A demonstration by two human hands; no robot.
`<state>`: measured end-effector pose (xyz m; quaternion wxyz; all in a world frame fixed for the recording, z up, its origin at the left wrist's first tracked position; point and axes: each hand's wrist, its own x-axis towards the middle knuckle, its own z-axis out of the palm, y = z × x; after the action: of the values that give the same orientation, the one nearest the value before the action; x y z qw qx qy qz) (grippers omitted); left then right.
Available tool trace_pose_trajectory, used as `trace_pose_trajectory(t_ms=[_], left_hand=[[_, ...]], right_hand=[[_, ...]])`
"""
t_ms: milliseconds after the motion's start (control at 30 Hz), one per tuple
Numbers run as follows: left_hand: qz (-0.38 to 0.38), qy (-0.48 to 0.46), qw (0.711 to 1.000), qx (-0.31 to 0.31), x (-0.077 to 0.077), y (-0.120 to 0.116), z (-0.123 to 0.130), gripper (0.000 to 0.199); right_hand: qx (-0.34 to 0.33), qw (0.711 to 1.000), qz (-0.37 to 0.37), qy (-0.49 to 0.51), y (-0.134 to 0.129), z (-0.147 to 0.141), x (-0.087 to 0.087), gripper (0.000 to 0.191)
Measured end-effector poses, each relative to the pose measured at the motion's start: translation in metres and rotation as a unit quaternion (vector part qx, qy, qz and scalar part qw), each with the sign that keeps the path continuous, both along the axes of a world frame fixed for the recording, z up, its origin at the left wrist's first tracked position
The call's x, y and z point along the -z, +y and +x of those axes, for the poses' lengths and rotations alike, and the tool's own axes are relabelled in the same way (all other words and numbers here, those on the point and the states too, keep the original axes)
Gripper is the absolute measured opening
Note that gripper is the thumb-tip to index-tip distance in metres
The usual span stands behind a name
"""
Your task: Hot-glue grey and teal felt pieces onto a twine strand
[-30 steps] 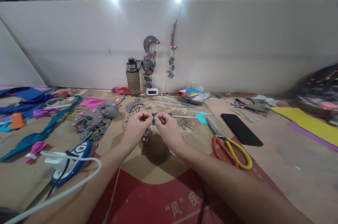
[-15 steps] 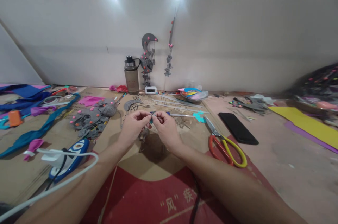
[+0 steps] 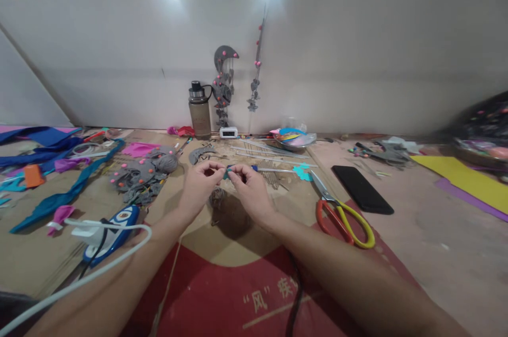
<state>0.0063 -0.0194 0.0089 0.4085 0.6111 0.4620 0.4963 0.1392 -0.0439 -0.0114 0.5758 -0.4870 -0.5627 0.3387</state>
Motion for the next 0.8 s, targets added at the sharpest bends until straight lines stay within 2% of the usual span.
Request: trace_pose_trajectory(t_ms=[133, 400, 533, 800], left_hand=[[-0.005, 0.009, 1.000, 0.006, -0.0010, -0.0016, 0.0008, 0.016], [-0.102, -0.095, 0.987, 0.080, 0.0014, 0.0012, 0.0051, 0.023], [-0.108, -0.099, 0.986, 0.074, 0.0020, 0.0024, 0.0046, 0.028], [-0.109, -0.117, 0.985, 0.068, 0.0040, 0.0012, 0.0060, 0.025]], right_hand=[[0.014, 1.000, -0.005, -0.002, -0.0001, -0.0009, 0.0003, 0.021], [0.028, 0.999, 0.000, 0.016, -0.0005, -0.0011, -0.0008, 0.019], [0.033, 0.999, 0.002, 0.009, 0.0004, -0.0001, 0.0004, 0.019], [0.029, 0.999, 0.001, 0.015, -0.0010, -0.0015, -0.0012, 0.019]])
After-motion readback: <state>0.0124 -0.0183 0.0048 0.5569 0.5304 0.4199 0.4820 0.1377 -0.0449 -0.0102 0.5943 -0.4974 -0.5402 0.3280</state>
